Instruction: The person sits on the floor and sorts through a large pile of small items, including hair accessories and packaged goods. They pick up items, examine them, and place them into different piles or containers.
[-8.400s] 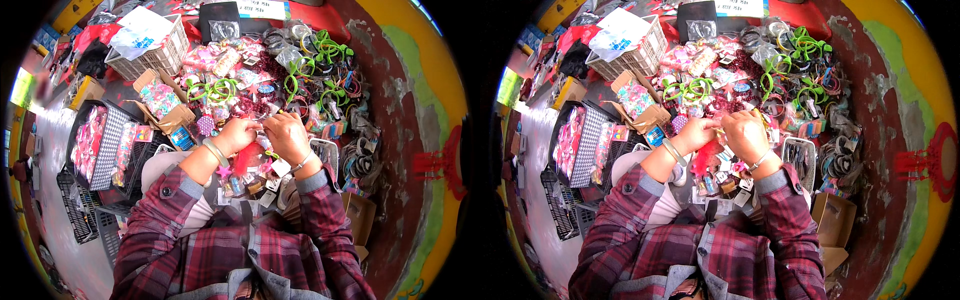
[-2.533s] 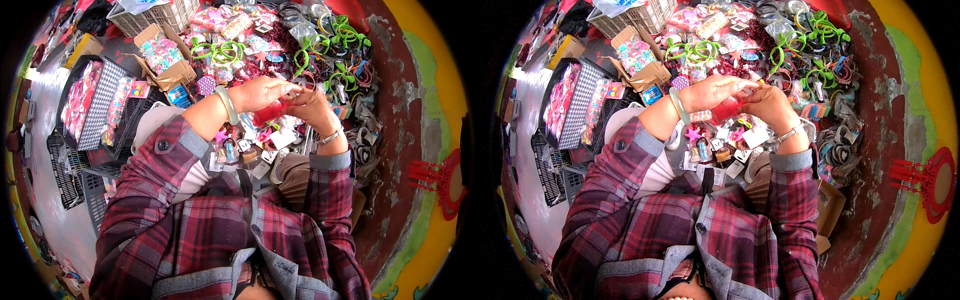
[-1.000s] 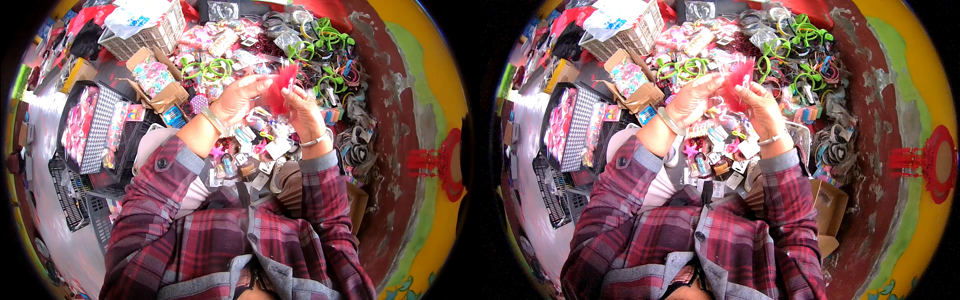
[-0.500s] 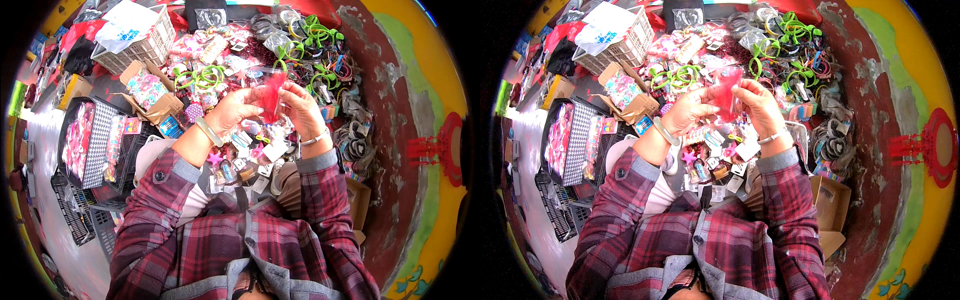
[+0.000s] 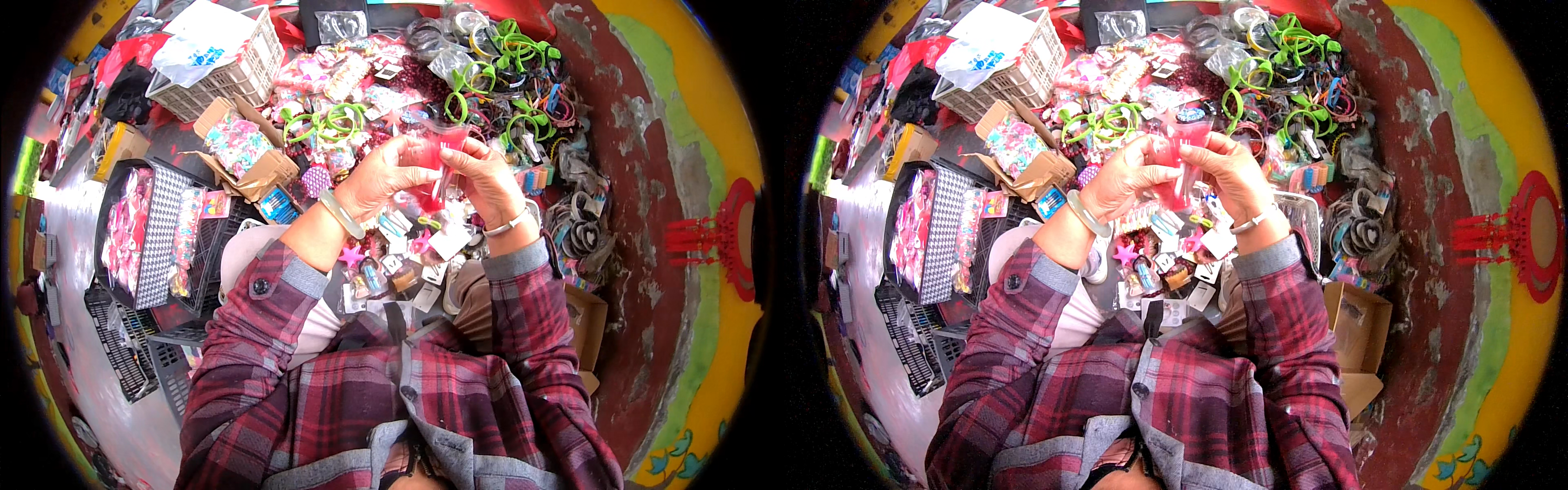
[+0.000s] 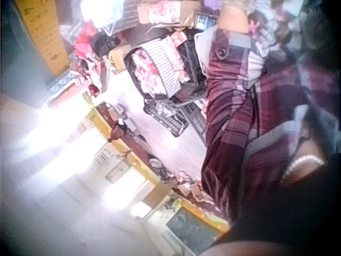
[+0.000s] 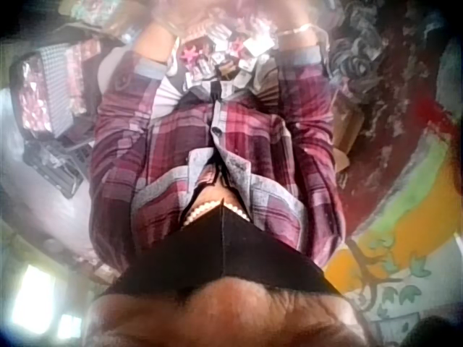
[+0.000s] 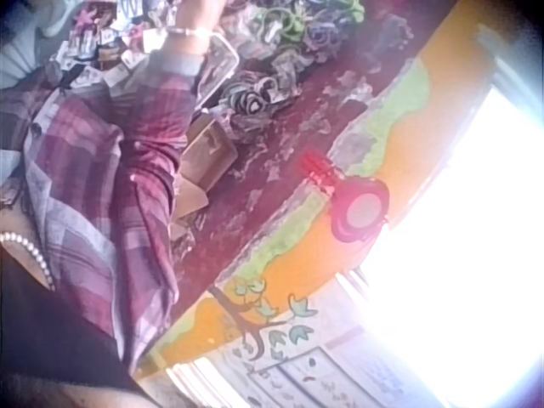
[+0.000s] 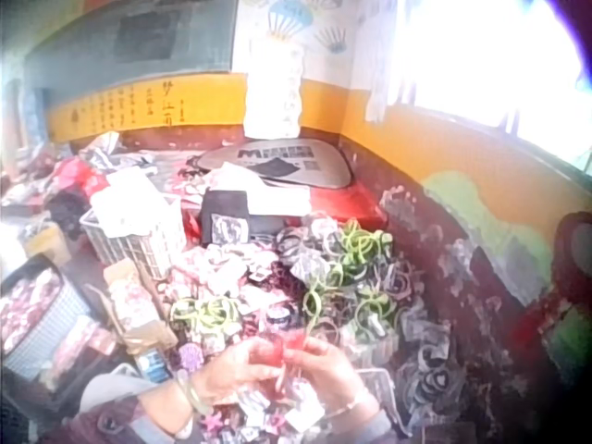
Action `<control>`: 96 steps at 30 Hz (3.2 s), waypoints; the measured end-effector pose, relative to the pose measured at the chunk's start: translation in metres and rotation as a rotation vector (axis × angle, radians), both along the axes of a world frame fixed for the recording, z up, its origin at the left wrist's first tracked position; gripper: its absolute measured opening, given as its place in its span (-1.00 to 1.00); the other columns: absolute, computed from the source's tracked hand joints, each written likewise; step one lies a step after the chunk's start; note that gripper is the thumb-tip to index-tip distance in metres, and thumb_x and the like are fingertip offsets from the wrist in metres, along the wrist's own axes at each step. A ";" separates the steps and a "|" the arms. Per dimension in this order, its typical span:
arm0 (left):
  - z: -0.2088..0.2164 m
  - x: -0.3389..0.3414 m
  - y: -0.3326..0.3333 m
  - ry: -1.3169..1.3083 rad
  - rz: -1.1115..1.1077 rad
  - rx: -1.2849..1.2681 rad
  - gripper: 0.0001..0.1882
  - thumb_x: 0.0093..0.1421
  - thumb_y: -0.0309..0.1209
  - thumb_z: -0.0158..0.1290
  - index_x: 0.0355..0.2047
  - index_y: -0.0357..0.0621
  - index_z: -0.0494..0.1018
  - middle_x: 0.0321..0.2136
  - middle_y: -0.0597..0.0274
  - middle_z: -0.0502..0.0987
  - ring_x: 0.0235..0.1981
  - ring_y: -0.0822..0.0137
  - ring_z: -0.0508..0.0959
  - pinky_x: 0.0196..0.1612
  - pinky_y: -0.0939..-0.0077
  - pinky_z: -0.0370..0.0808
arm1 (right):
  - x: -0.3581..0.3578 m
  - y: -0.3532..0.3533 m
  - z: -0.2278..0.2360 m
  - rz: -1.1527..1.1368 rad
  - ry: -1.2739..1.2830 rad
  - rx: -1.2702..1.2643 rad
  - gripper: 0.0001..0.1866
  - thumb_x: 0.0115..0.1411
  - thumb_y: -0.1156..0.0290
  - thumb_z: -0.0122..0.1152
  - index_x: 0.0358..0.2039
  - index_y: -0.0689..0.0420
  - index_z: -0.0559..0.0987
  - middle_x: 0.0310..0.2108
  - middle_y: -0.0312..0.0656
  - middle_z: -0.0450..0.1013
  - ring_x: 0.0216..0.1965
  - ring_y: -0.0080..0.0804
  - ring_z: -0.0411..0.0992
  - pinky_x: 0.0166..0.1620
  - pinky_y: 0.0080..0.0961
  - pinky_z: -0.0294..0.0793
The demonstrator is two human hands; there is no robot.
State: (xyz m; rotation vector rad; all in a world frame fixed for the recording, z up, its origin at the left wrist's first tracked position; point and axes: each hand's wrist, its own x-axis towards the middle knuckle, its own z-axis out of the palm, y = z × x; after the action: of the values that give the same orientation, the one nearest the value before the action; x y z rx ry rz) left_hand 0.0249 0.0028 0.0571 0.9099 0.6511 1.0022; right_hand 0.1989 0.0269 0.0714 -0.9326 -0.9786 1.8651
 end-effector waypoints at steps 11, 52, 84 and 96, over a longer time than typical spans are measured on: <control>-0.011 -0.002 0.003 0.116 0.049 -0.010 -0.65 -0.03 -0.53 0.14 -0.22 -0.17 0.30 -0.39 0.27 0.45 -0.38 0.43 0.49 -0.33 0.56 0.48 | 0.002 0.000 -0.003 0.001 -0.078 0.009 -0.82 0.05 0.44 0.19 -0.29 0.14 0.54 -0.40 -0.34 0.49 -0.40 -0.63 0.42 -0.29 -0.69 0.37; -0.028 -0.006 0.013 -0.032 0.268 -0.052 -0.70 0.25 -0.30 -0.16 -0.13 -0.25 0.37 -0.27 0.23 0.48 -0.25 0.44 0.48 -0.15 0.51 0.42 | -0.004 -0.001 -0.007 -0.188 -0.398 0.298 -0.97 0.00 0.57 0.06 -0.52 0.25 0.45 -0.59 -0.35 0.38 -0.58 -0.68 0.33 -0.50 -0.71 0.38; -0.017 0.008 -0.003 -0.030 -0.200 -0.238 -0.64 -0.01 -0.52 0.12 -0.16 -0.28 0.39 -0.26 0.15 0.51 -0.25 0.35 0.53 -0.19 0.52 0.50 | -0.005 0.015 -0.044 -0.544 -0.547 0.529 -0.93 0.09 0.48 0.09 -0.46 0.18 0.40 -0.63 -0.32 0.37 -0.61 -0.63 0.27 -0.55 -0.61 0.29; -0.007 0.006 0.004 -0.101 -0.070 -0.121 -0.61 -0.01 -0.46 0.14 -0.14 -0.22 0.36 -0.25 0.27 0.48 -0.23 0.45 0.48 -0.17 0.56 0.42 | -0.014 -0.003 -0.016 -0.447 -0.390 0.529 -0.95 0.07 0.55 0.12 -0.49 0.17 0.44 -0.64 -0.43 0.34 -0.65 -0.77 0.21 -0.60 -0.80 0.20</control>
State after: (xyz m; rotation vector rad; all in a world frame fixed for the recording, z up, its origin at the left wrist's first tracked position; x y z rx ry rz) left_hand 0.0308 0.0069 0.0498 0.7667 0.5846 0.9299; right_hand 0.1845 0.0237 0.0558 -1.0885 -1.2859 0.9979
